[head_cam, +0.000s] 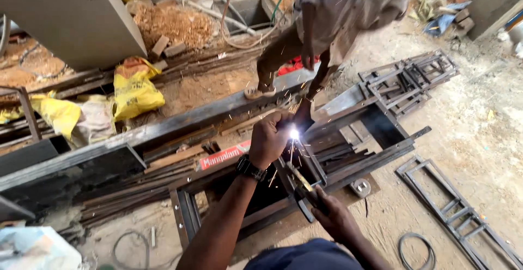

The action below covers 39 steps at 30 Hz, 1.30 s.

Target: The person welds joints on a rectangular metal window frame lying on the ground, using an arc welding electrode holder that produces sparks. They position the frame, weld several points along its bars, and hold a dark hand shield while welding, while another worker handles metal rods nearby.

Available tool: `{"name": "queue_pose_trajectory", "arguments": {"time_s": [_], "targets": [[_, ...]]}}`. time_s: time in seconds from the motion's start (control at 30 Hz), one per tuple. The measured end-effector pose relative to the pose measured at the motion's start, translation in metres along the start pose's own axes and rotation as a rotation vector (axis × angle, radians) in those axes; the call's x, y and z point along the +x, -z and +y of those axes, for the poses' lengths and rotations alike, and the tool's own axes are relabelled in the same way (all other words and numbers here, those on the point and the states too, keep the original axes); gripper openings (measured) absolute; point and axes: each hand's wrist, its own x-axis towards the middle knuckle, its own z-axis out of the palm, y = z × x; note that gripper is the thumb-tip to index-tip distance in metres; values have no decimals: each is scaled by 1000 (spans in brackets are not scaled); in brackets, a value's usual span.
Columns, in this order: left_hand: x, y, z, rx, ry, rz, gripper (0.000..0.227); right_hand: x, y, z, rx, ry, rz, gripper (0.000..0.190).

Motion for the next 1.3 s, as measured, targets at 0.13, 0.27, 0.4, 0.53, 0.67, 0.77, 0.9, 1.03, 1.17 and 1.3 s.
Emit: {"name": "queue_pose_trajectory", "arguments": {"time_s": [0.13,0.27,0.4,0.53,0.67,0.77,0.9,1.03,1.17,1.3], "targets": [[-17,-6,-11,66,-4,-75,15,-3,3,-2,5,-63,-34,76],[-31,-15,-20,41,101,-157,17,-2,3,5,-9,9,4,75],[-38,-18,-29,97,127,-145,18,-4,7,-1,-7,22,15,76],[-40,-14,-33,108,134,-110,17,-4,12,-13,-77,-71,-42,76],[-40,-11,-40,142,108,-93,17,-3,6,2,-84,-18,-13,76],[-38,-11,-41,118,145,-85,16,-2,6,0,-62,13,10,76],[-36,-13,-37,93,107,-72,17,-1,7,-1,-63,-37,-9,76],[-37,-12,-36,111,167,-88,19,-2,4,2,-53,-14,16,75],[-41,-13,-46,187,247,-139,14,-2,3,0,-53,-5,28,75],[-41,-14,-46,69,158,-86,21,-3,3,-4,-43,9,40,74]]}}
